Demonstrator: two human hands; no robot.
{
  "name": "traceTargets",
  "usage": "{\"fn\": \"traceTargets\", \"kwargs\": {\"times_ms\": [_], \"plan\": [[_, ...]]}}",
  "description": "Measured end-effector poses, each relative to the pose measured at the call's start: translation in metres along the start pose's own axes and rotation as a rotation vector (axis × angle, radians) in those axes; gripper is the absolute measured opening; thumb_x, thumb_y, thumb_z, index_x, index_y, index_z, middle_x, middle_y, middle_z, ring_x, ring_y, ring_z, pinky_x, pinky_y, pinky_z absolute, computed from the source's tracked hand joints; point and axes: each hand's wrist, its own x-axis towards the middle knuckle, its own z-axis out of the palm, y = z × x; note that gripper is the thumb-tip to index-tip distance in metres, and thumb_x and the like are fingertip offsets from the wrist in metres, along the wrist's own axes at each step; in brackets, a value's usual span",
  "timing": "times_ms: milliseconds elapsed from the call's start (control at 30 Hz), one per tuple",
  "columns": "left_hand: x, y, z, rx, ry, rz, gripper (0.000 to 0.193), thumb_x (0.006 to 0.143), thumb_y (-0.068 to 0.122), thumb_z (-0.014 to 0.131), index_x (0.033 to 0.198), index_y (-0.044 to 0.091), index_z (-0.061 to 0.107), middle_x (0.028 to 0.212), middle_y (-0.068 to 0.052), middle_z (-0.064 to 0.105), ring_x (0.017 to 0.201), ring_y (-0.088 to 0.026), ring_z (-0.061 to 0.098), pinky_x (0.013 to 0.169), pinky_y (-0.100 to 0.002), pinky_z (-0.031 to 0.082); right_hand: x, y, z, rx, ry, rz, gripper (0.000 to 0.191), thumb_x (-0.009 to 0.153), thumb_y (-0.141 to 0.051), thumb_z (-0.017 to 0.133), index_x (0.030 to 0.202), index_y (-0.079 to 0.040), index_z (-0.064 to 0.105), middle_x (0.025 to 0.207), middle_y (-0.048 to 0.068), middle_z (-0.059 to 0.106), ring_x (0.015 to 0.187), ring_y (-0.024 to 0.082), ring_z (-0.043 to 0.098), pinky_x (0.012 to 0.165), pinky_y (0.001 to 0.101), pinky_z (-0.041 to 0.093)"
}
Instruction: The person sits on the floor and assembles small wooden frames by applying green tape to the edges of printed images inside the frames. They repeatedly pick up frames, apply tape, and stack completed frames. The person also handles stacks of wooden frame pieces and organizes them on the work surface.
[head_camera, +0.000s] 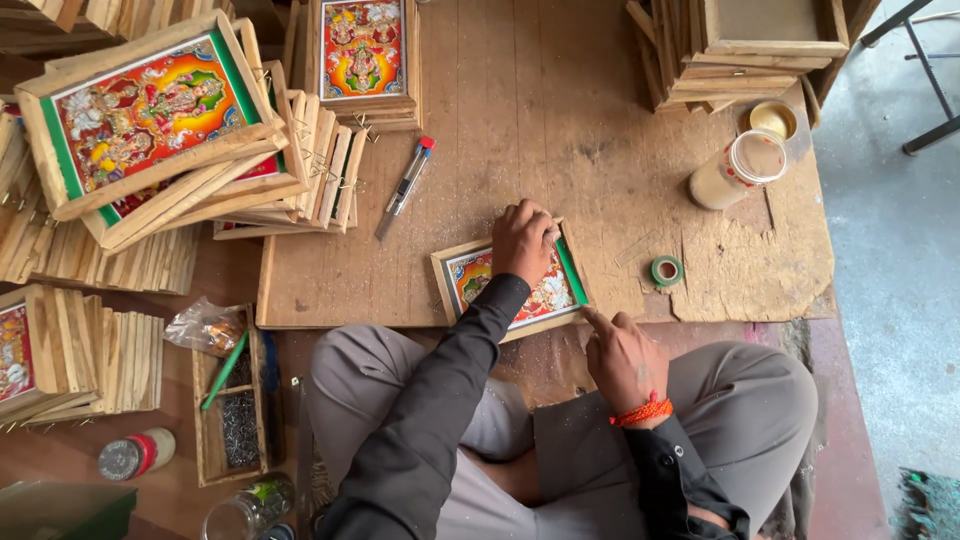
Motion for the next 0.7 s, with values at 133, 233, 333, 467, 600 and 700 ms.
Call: {"fn": "traceTargets", "kwargs": {"times_ms": [133, 233, 333, 467, 600, 700], "plan": [[0.0, 0.002, 0.0, -0.023, 0.011, 0.003, 0.015, 0.083, 0.005, 0.076, 0.08, 0.01, 0.063, 0.098, -0.003, 0.058, 0.095, -0.026, 0.058, 0.087, -0.043, 0.045, 0.002, -0.003, 0.0, -0.03, -0.017, -0.007, 0.047, 0.086, -0.02, 0.059, 0.132, -0.028, 0.068, 0.086, 0.012, 0.065, 0.076, 0.032, 0.069, 0.065, 0.046, 0.053], [-0.001, 0.002, 0.0, -0.025, 0.011, 0.003, 0.015, 0.083, 0.006, 0.077, 0.08, 0.01, 0.063, 0.098, -0.003, 0.058, 0.095, -0.026, 0.058, 0.086, -0.043, 0.045, 0.006, -0.005, -0.002, -0.037, -0.046, -0.003, 0.048, 0.085, -0.02, 0.059, 0.133, -0.028, 0.066, 0.084, 0.014, 0.066, 0.075, 0.033, 0.07, 0.066, 0.047, 0.054], [-0.003, 0.001, 0.0, 0.004, 0.035, 0.024, 0.015, 0.084, 0.002, 0.074, 0.082, 0.01, 0.061, 0.1, -0.003, 0.059, 0.096, -0.026, 0.058, 0.087, -0.042, 0.046, 0.011, -0.008, -0.003, -0.064, -0.099, 0.026, 0.047, 0.084, -0.021, 0.06, 0.131, -0.027, 0.066, 0.083, 0.014, 0.067, 0.076, 0.034, 0.07, 0.065, 0.0485, 0.054], [-0.005, 0.0, 0.003, 0.046, -0.009, 0.006, 0.017, 0.085, 0.009, 0.077, 0.082, 0.011, 0.06, 0.099, -0.005, 0.056, 0.094, -0.027, 0.057, 0.086, -0.045, 0.045, 0.015, -0.008, 0.001, -0.087, -0.11, 0.012, 0.042, 0.085, -0.021, 0.06, 0.126, -0.026, 0.066, 0.087, 0.013, 0.069, 0.079, 0.035, 0.071, 0.066, 0.0499, 0.055], [-0.002, 0.002, 0.007, 0.037, -0.029, -0.115, 0.025, 0.081, 0.014, 0.079, 0.094, 0.009, 0.059, 0.099, -0.008, 0.056, 0.096, -0.031, 0.057, 0.085, -0.049, 0.044, 0.017, 0.004, 0.02, -0.096, -0.11, -0.002, 0.043, 0.084, -0.018, 0.061, 0.126, -0.024, 0.066, 0.088, 0.013, 0.069, 0.08, 0.035, 0.071, 0.068, 0.0503, 0.055], [-0.001, 0.002, 0.004, 0.019, 0.057, -0.019, 0.033, 0.078, 0.011, 0.077, 0.106, 0.01, 0.06, 0.107, -0.012, 0.059, 0.105, -0.037, 0.057, 0.09, -0.051, 0.044, 0.017, 0.021, 0.037, -0.061, -0.082, -0.053, 0.055, 0.08, -0.015, 0.06, 0.134, -0.023, 0.063, 0.087, 0.015, 0.07, 0.077, 0.036, 0.071, 0.067, 0.0506, 0.056]]}}
